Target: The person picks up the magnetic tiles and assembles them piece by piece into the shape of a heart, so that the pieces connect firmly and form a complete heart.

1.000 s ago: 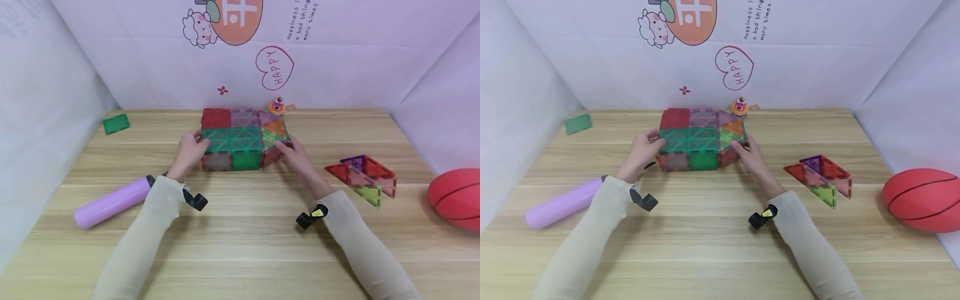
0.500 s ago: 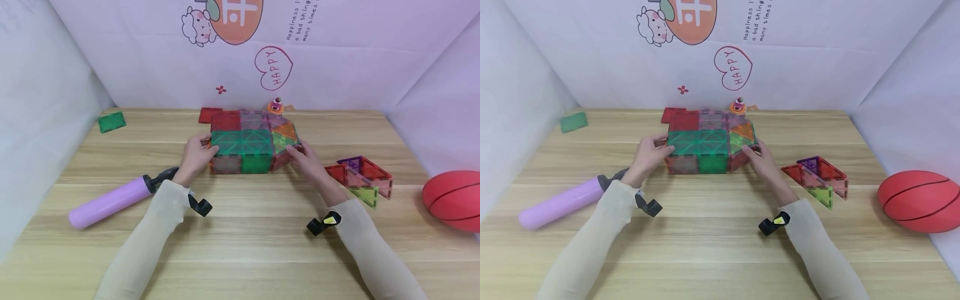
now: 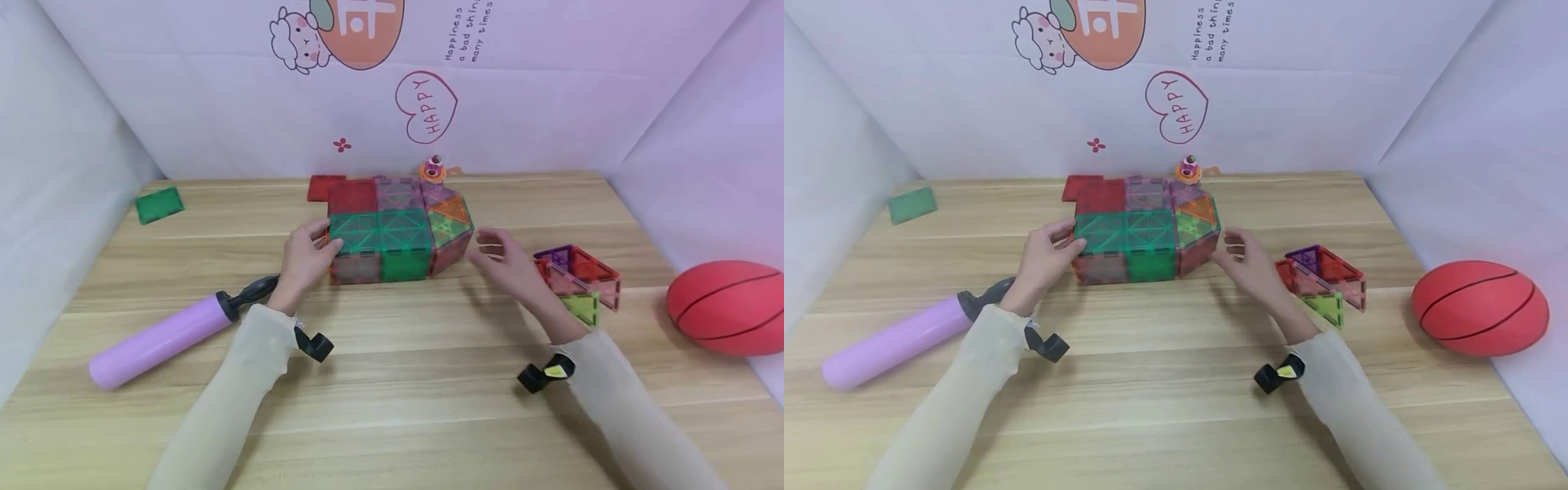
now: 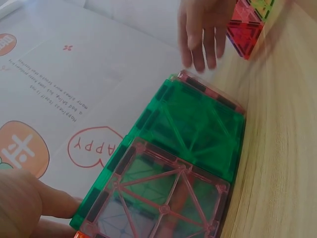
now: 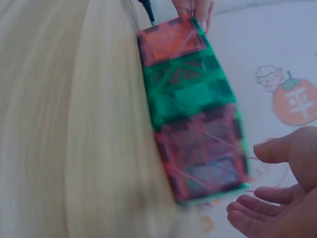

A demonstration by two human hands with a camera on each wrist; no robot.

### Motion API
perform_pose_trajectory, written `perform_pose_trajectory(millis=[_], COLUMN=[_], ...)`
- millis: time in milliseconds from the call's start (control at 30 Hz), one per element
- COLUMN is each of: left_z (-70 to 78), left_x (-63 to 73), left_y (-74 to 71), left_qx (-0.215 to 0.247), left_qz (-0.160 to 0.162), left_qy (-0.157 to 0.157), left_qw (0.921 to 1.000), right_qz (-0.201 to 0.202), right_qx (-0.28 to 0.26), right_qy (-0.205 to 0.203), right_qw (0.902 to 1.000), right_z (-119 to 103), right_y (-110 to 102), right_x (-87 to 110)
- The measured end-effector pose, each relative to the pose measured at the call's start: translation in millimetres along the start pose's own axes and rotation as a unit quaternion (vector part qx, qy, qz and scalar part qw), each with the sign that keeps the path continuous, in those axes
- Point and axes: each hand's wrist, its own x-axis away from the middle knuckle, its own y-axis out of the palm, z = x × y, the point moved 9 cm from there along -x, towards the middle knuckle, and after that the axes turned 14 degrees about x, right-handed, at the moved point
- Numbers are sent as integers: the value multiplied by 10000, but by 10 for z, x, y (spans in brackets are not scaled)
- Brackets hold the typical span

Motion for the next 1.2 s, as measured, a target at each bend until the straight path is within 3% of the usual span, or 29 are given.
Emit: perform_pose_trajectory(millis=[133, 200, 333, 467, 667, 800, 1067, 1200], left_z=[15, 23, 23, 5, 0, -14, 10, 19], left_x=[20, 28, 33, 31, 30, 28, 28, 14], left_y=[-9, -17, -38, -55, -56, -51, -18, -3], left_qx=[-58, -81, -95, -77, -61, -30, -40, -49], left_qz=[35, 62, 91, 79, 54, 14, -73, -88], left_qy=[40, 77, 147, 165, 223, 211, 240, 259], left_qw=[10000, 9999, 9998, 9998, 9997, 9998, 9997, 9996], right_qz=[649, 916, 1063, 1049, 1000, 1156, 1116, 774], right_qx=[693, 1055, 1550, 1922, 2474, 2556, 2401, 2325], right_qy=[-552, -619, -425, -284, -177, -269, -1096, -1376], right_qw=[9939, 9883, 9813, 9753, 9636, 9595, 9581, 9597], right_z=[-29, 10, 217, 457, 696, 725, 428, 213], right_y=[-331, -505, -758, -860, -810, -782, -546, -316], right_x=[231, 352, 534, 632, 691, 680, 698, 677])
